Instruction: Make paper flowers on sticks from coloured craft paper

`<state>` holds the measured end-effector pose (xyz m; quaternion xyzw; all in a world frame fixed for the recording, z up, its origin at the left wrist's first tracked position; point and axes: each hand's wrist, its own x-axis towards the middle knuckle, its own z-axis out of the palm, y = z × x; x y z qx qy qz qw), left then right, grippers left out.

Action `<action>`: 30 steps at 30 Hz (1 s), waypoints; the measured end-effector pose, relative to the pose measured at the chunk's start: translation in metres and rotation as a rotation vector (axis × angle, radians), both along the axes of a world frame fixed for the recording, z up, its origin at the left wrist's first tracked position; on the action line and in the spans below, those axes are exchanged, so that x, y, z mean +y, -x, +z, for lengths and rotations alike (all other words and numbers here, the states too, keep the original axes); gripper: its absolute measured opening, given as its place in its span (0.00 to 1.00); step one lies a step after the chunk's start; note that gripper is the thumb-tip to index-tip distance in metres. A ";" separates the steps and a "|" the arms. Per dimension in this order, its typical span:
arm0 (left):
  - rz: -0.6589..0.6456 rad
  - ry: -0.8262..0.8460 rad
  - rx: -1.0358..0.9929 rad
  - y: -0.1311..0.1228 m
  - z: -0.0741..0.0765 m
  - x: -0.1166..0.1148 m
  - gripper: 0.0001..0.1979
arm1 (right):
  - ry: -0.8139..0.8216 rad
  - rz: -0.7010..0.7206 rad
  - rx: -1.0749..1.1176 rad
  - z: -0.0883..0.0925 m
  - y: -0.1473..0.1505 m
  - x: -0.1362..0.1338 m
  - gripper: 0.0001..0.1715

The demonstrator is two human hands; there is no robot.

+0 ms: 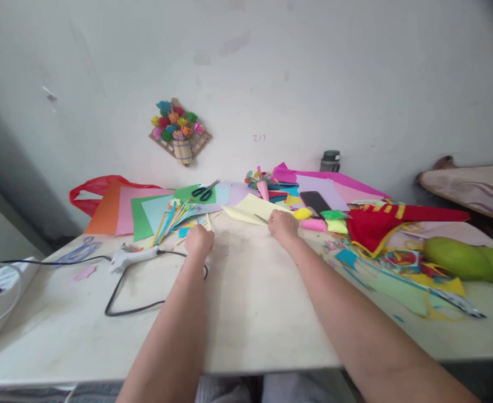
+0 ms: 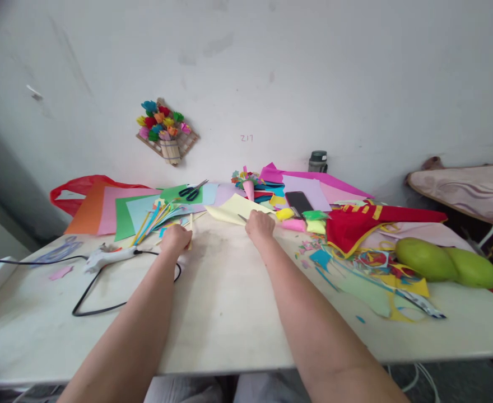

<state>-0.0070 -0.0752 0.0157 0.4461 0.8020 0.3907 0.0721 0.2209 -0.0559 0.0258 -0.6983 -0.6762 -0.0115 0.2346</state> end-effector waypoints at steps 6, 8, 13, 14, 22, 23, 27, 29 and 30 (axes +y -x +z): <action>0.036 0.173 0.357 -0.012 0.018 -0.015 0.13 | 0.126 0.001 -0.192 -0.003 -0.010 0.001 0.19; 0.005 0.175 0.401 -0.016 0.018 -0.015 0.13 | 0.172 0.029 -0.188 -0.003 -0.010 0.001 0.20; -0.166 0.222 0.503 -0.024 0.008 -0.010 0.15 | 0.197 0.102 -0.187 0.000 -0.007 -0.002 0.20; -0.198 0.246 0.509 -0.026 0.005 -0.010 0.16 | 0.200 0.113 -0.186 0.000 -0.006 -0.003 0.20; -0.214 0.226 0.588 -0.034 0.004 -0.010 0.17 | 0.252 0.217 -0.219 0.004 -0.001 -0.008 0.25; -0.216 0.181 0.560 -0.034 0.004 -0.009 0.16 | 0.254 0.229 -0.212 0.004 -0.001 -0.008 0.26; -0.298 0.008 0.192 -0.037 -0.001 0.000 0.11 | 0.277 0.249 -0.159 0.006 -0.003 -0.008 0.29; -0.359 -0.068 -0.164 -0.038 -0.006 0.005 0.09 | 0.279 0.274 -0.094 0.007 -0.005 -0.007 0.29; -0.386 -0.106 -0.370 -0.039 -0.008 0.007 0.08 | 0.281 0.299 -0.051 0.007 -0.006 -0.007 0.30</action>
